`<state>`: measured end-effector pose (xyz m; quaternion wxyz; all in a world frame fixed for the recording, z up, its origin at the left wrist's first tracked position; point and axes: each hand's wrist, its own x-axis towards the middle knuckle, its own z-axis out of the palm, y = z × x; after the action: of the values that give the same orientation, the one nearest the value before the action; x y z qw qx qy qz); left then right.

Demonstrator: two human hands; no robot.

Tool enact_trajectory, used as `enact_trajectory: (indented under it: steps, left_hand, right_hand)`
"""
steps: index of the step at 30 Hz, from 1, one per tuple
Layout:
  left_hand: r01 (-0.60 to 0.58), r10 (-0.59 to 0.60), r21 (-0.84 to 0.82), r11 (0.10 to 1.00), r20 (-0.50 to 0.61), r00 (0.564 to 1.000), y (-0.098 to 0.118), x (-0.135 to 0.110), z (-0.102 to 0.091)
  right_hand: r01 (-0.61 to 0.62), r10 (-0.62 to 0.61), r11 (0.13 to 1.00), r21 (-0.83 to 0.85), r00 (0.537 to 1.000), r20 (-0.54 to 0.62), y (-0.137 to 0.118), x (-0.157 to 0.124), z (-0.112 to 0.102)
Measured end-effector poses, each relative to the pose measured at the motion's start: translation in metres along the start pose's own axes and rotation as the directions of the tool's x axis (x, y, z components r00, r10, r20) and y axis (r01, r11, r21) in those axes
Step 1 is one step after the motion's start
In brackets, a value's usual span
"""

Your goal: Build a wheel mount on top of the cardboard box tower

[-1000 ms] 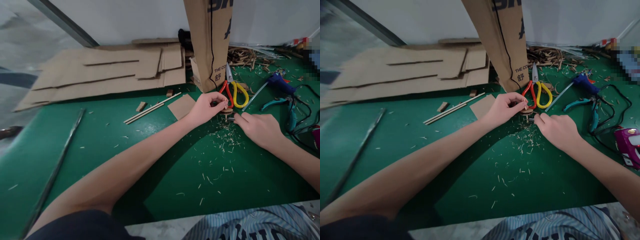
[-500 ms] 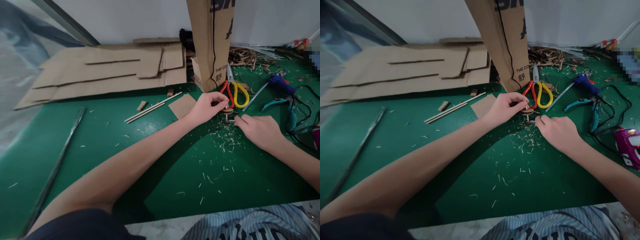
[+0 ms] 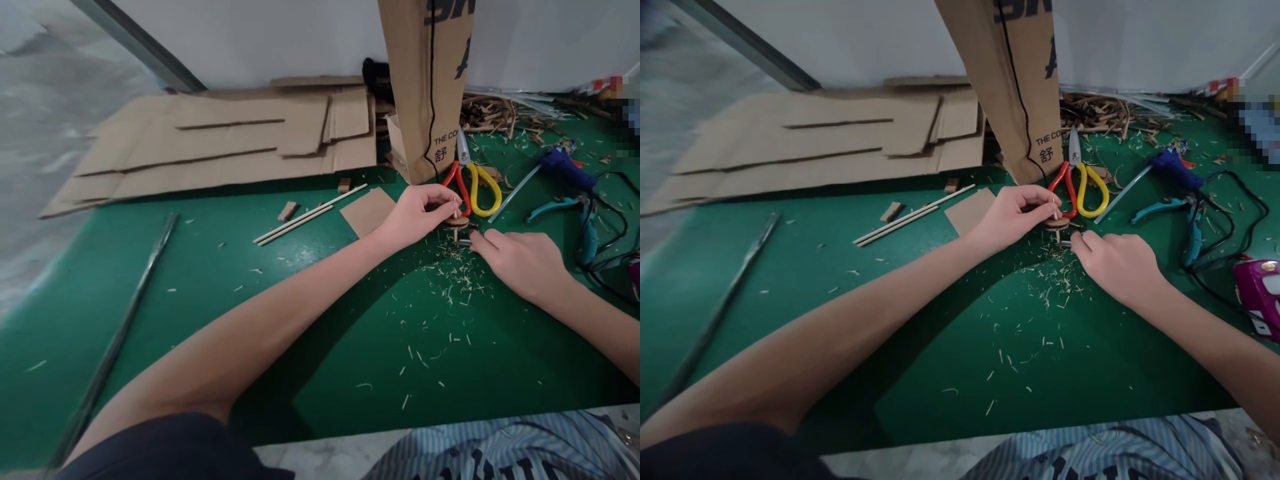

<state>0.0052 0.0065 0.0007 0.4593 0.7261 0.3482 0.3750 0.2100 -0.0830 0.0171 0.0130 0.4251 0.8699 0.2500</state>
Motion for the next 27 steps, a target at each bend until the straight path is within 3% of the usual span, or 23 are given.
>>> enact_trajectory:
  steps: [4, 13, 21, 27]
  left_hand:
    - [0.009, -0.009, -0.033, 0.999, 0.017, 1.0, 0.001, 0.0, 0.0]
    - [0.013, -0.013, -0.033, 0.999, 0.009, 1.0, 0.003, 0.0, 0.001]
    - [0.014, -0.014, -0.01, 1.0, -0.012, 1.0, 0.004, 0.0, 0.001]
    - [0.016, -0.016, -0.013, 1.0, -0.01, 1.0, 0.004, 0.0, 0.001]
  right_hand:
    - [-0.03, 0.03, 1.0, 0.005, 0.999, 0.02, 0.004, 0.004, -0.002]
    - [-0.014, 0.006, 0.999, 0.039, 0.978, 0.206, -0.006, 0.004, -0.019]
    - [-0.056, 0.057, 0.998, -0.011, 0.994, 0.092, 0.001, 0.006, -0.011]
    - [-0.021, 0.017, 0.999, 0.025, 0.99, 0.142, -0.005, 0.002, -0.015]
